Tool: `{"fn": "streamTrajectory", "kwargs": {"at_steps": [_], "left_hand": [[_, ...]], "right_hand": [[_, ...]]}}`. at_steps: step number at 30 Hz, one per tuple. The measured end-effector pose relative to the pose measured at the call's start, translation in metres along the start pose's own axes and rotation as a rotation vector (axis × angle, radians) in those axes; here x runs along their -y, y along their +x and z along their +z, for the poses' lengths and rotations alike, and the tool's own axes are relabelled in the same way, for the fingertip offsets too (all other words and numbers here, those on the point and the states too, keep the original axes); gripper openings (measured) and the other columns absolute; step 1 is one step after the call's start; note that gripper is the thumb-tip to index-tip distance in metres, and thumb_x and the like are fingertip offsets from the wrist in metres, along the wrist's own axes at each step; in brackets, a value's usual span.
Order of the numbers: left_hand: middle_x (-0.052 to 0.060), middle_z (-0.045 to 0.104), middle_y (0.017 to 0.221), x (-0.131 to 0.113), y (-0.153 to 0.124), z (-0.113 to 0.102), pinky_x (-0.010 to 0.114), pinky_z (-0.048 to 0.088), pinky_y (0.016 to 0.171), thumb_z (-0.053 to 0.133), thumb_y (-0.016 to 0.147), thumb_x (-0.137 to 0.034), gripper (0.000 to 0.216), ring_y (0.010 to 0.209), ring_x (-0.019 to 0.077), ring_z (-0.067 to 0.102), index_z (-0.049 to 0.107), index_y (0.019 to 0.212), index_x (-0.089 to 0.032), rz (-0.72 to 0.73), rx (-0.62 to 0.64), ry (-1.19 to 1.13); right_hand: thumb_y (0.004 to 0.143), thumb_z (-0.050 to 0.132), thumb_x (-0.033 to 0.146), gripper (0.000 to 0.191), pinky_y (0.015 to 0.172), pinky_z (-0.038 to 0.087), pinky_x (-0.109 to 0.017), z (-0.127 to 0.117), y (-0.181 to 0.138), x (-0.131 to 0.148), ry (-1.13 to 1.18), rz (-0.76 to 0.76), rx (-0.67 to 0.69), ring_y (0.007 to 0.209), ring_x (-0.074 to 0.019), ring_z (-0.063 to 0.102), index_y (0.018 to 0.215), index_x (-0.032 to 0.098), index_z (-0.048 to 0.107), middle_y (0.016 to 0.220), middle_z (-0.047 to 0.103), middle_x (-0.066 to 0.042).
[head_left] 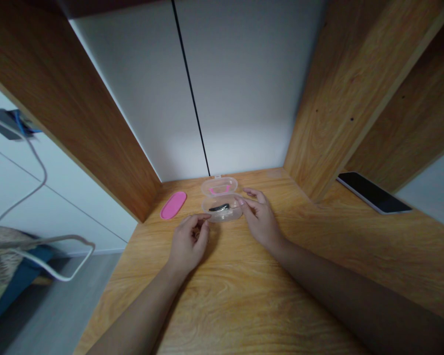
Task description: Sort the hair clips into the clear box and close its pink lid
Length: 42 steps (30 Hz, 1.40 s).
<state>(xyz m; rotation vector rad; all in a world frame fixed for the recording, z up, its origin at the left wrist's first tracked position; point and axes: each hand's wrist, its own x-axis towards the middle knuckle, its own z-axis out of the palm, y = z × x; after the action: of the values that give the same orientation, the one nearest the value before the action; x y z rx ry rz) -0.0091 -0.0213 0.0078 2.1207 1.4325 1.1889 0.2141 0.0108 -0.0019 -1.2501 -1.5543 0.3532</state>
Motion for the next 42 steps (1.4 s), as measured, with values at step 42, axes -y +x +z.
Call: {"fn": "streamTrajectory", "kwargs": {"at_steps": [42], "left_hand": [[0.011, 0.068, 0.094, -0.006, 0.007, -0.019, 0.033, 0.047, 0.080, 0.055, 0.082, -0.023, 0.015, 0.091, 0.0251, 0.065, 0.064, 0.093, -0.018, -0.111, 0.329, 0.684]], "right_hand": [[0.096, 0.053, 0.028, 0.017, 0.106, 0.043, -0.048, -0.002, -0.002, 0.009, 0.078, -0.058, -0.101, 0.118, -0.0250, 0.056, 0.101, 0.025, 0.068, 0.116, 0.059, -0.009]]}}
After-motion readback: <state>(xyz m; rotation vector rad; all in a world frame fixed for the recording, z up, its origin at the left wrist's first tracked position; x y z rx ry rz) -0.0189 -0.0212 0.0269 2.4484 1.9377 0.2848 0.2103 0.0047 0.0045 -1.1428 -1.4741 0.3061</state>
